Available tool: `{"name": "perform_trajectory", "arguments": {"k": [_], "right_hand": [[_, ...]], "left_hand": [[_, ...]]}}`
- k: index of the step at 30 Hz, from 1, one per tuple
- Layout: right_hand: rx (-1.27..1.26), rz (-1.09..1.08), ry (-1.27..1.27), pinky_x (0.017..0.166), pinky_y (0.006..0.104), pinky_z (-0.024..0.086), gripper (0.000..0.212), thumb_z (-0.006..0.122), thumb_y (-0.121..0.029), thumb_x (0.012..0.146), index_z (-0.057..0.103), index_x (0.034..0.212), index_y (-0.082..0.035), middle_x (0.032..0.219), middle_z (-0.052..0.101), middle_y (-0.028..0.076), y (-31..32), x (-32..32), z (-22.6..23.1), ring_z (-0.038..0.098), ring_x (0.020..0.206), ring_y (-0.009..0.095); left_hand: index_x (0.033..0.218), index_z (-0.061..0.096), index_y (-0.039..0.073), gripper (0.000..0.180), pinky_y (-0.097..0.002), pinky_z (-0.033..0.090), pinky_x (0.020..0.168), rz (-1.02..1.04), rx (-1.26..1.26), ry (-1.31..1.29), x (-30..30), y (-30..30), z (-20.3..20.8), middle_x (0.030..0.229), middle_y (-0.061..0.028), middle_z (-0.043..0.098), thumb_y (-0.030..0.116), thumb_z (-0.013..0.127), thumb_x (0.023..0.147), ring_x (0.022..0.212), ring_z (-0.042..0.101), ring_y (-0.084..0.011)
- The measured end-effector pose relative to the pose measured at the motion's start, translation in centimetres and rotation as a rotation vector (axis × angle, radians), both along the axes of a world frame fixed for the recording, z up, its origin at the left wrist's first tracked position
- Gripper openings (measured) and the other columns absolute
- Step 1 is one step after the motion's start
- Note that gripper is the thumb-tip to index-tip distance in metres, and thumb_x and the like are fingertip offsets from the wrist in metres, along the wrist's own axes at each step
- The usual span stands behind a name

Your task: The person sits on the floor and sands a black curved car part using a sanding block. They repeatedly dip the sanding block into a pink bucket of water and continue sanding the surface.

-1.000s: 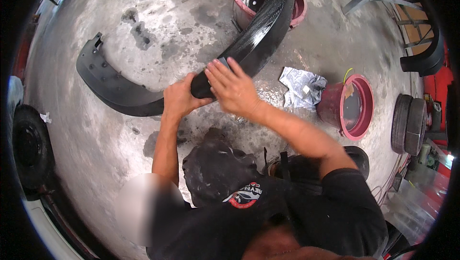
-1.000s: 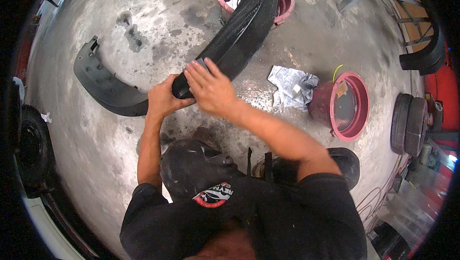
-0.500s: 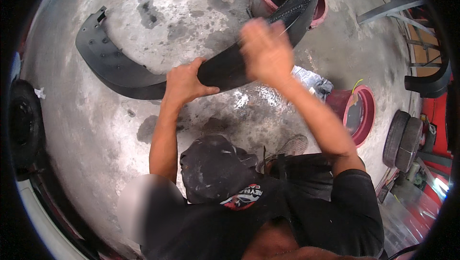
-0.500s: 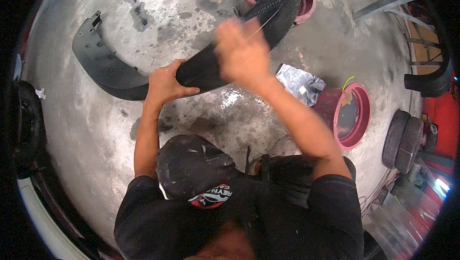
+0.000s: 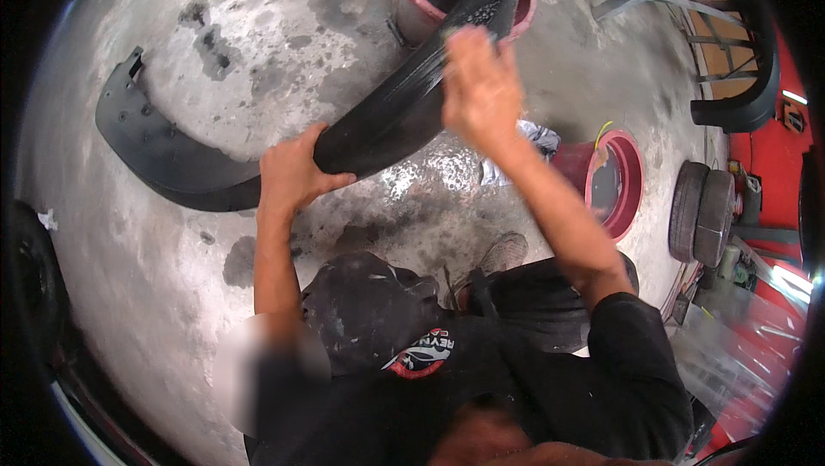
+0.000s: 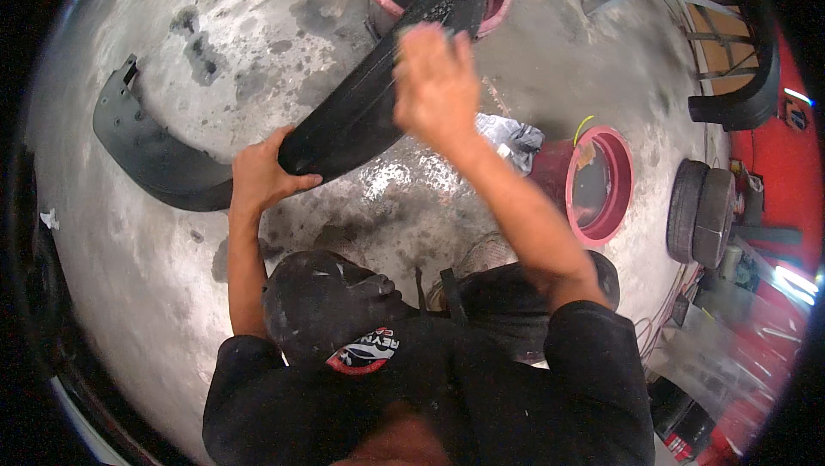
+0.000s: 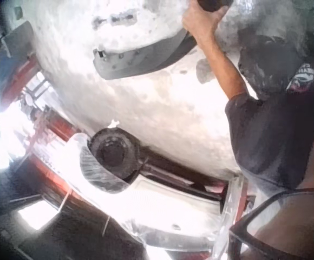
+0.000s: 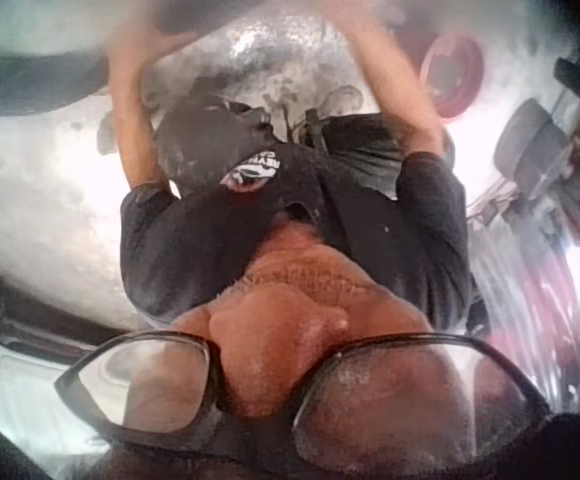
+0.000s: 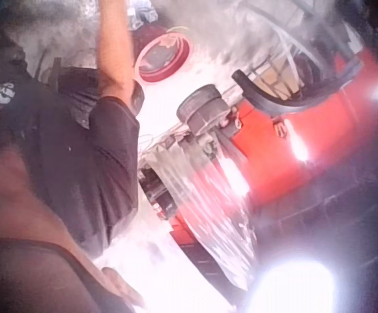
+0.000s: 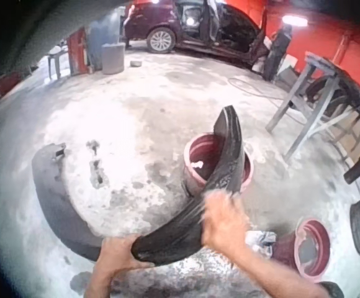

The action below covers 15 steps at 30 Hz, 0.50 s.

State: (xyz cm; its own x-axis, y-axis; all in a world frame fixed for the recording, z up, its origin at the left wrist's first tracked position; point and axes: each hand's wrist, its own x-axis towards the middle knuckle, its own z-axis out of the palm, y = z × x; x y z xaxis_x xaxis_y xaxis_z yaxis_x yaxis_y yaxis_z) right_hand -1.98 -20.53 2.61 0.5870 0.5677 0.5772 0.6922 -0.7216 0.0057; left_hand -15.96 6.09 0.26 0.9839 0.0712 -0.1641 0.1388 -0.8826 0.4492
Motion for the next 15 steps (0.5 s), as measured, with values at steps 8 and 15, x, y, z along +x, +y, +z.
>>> {"name": "perform_trajectory", "arguments": {"k": [8, 15], "right_hand": [[-0.044, 0.071, 0.020, 0.116, 0.0606, 0.034, 0.056, 0.073, -0.018, 0.081, 0.064, 0.132, 0.002, 0.135, 0.064, 0.019, -1.8, -1.0, -0.4, 0.054, 0.135, 0.036], [-0.045, 0.167, 0.174, 0.120, 0.0572, 0.031, 0.044, 0.069, -0.019, 0.089, 0.066, 0.129, -0.001, 0.138, 0.064, 0.016, 0.5, -5.0, -0.1, 0.056, 0.135, 0.030]], "left_hand": [[0.126, 0.067, 0.013, 0.084, -0.0447, 0.056, 0.079, -0.007, -0.064, -0.005, 0.0, -0.5, -0.2, 0.094, -0.0153, 0.076, 0.050, 0.094, 0.056, 0.089, 0.074, -0.0354], [0.127, 0.067, 0.013, 0.084, -0.0449, 0.056, 0.081, 0.009, -0.048, -0.033, -0.3, 0.2, 0.1, 0.096, -0.0156, 0.076, 0.049, 0.094, 0.056, 0.092, 0.073, -0.0354]]}}
